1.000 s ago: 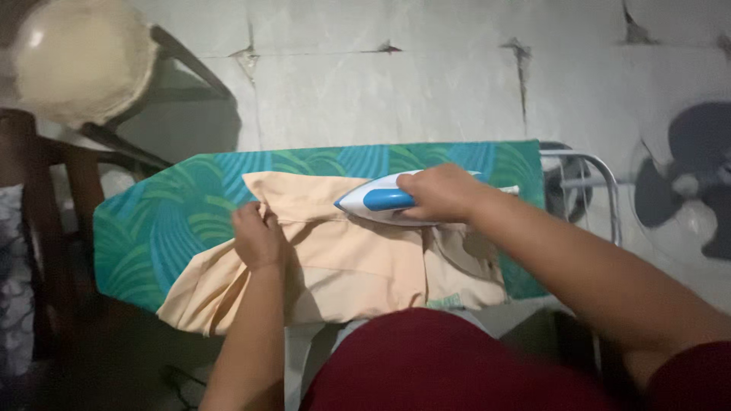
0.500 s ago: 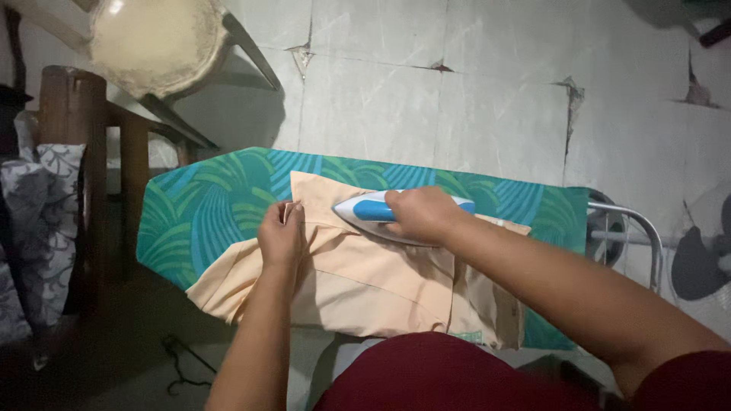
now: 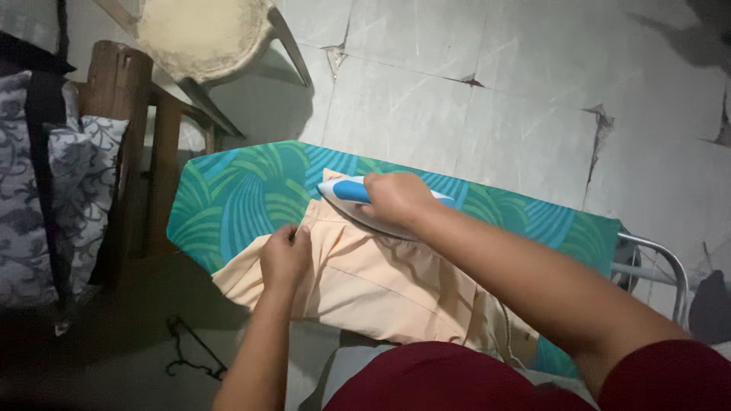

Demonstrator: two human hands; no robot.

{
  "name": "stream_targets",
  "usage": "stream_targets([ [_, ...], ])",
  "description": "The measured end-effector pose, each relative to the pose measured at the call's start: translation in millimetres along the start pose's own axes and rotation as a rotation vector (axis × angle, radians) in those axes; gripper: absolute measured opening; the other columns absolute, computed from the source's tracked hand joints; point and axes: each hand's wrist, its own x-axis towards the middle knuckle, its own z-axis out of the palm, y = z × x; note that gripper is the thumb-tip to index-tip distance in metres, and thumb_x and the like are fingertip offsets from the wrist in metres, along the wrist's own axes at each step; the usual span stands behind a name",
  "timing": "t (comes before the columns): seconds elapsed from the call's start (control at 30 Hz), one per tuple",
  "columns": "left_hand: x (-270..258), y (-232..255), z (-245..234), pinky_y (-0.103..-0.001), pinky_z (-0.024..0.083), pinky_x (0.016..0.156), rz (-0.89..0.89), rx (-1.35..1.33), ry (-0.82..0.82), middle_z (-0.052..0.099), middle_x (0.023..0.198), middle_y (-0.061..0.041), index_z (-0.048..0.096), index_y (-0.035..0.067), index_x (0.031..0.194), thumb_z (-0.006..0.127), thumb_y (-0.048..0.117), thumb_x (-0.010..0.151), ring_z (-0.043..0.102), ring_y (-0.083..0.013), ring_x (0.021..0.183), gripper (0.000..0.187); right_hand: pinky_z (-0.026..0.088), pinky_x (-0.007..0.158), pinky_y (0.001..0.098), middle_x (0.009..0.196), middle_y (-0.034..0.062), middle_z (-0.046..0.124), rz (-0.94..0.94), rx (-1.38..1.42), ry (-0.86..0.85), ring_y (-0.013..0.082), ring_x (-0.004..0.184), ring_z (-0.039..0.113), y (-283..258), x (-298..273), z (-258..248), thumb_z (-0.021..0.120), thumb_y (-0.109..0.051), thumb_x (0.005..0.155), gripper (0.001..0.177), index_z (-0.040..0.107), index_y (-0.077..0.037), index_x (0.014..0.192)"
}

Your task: The person irons a shirt on an ironing board using an iron.

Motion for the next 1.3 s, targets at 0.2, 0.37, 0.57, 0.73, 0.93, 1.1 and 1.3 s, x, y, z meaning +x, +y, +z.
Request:
stream_targets([
  [0.2,10,-6,-1,-0.043,0.056,0.078,-0.219,-0.183,-0.002,0.078,0.09,-0.017,0.076,0.005,0.099,0.069,0.039,0.087,0.076,-0.0342,0.085,0.037,0.055,0.078,0.0516,0.096,0.0183,0.074,0.001,-0.024,-0.077,0.0394,0.09,0.071,0,9,2,0.072,-0.039,0.083,0.037,0.067,-0.009,0.103],
  [0.37,16,-18,11,-0.044,0.055,0.079,-0.178,-0.167,0.05,0.076,0.092,-0.018,0.078,0.008,0.1,0.069,0.039,0.089,0.074,-0.0357,0.087,0.035,0.055,0.077,0.0527,0.097,0.0174,0.074,-0.023,-0.135,-0.191,0.0396,0.091,0.071,10,-12,-9,0.072,-0.044,0.082,0.04,0.067,-0.011,0.105],
  [0.57,22,-32,19,-0.047,0.055,0.081,-0.138,-0.115,0.072,0.076,0.094,-0.018,0.08,0.01,0.098,0.07,0.041,0.087,0.072,-0.0381,0.091,0.034,0.055,0.077,0.0527,0.095,0.0192,0.074,-0.154,-0.191,-0.2,0.0406,0.088,0.071,-12,4,-6,0.073,-0.048,0.084,0.043,0.067,-0.009,0.102],
  [0.73,21,-26,12,-0.045,0.055,0.081,-0.164,-0.123,0.04,0.076,0.094,-0.017,0.079,0.011,0.098,0.069,0.041,0.087,0.073,-0.037,0.091,0.034,0.056,0.075,0.0524,0.093,0.0175,0.074,-0.041,-0.142,-0.137,0.0398,0.087,0.071,-31,17,4,0.073,-0.043,0.082,0.041,0.066,-0.009,0.104],
  [0.93,21,-28,11,-0.045,0.055,0.081,-0.137,-0.139,0.04,0.077,0.094,-0.017,0.079,0.011,0.099,0.067,0.041,0.087,0.073,-0.0364,0.09,0.035,0.055,0.078,0.0512,0.097,0.0167,0.074,-0.008,-0.087,-0.112,0.0387,0.091,0.071,-13,-5,-3,0.072,-0.045,0.083,0.04,0.069,-0.01,0.1],
  [1.1,23,-27,14,-0.045,0.055,0.08,-0.128,-0.114,0.033,0.076,0.093,-0.018,0.079,0.01,0.098,0.068,0.043,0.087,0.072,-0.0368,0.089,0.037,0.055,0.082,0.0495,0.101,0.017,0.074,0.121,-0.06,-0.103,0.0374,0.095,0.071,-28,10,-1,0.072,-0.043,0.084,0.04,0.07,-0.01,0.106],
  [1.3,19,-25,14,-0.044,0.057,0.08,-0.178,-0.179,0.035,0.077,0.092,-0.017,0.079,0.01,0.098,0.068,0.043,0.085,0.076,-0.0335,0.088,0.037,0.055,0.083,0.0499,0.103,0.0166,0.075,0.161,-0.002,-0.055,0.0372,0.096,0.071,-31,15,2,0.073,-0.043,0.083,0.042,0.068,-0.011,0.109],
])
